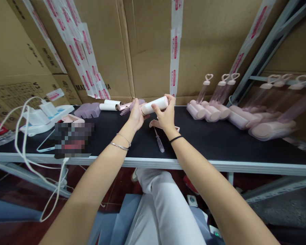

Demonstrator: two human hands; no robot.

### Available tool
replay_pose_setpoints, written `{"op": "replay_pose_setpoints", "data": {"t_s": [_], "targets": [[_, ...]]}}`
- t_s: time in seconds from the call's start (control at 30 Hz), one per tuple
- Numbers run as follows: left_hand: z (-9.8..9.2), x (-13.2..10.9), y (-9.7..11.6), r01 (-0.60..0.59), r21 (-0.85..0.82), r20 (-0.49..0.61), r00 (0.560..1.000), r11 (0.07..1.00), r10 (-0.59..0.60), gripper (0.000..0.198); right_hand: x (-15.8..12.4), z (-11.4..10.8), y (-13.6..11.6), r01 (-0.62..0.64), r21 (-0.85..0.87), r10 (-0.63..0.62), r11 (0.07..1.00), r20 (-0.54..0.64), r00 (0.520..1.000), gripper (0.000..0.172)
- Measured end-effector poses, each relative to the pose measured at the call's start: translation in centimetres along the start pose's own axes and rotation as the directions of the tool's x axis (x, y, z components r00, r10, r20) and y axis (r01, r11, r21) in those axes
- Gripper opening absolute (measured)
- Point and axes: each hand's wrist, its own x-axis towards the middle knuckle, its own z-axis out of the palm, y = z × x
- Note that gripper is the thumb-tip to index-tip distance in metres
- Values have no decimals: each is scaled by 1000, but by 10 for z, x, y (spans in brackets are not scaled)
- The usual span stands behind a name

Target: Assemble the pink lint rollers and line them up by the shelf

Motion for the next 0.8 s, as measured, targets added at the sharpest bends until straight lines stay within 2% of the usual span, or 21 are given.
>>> {"op": "replay_pose_setpoints", "data": {"t_s": [0.13,0.4,0.8], "targets": [[-2,1,0,-10,15,16,1000,1000,10,68,0,0,0,6,-12,-6,1000,1,1000,59],[-3,1,0,-15,-10,-15,1000,1000,15,69,-1,-3,-4,-73,7,73,997,28,997,60],[-2,0,1,-30,8,-7,1000,1000,30,75,0,-4,-1,-59,7,59,998,31,998,59]]}}
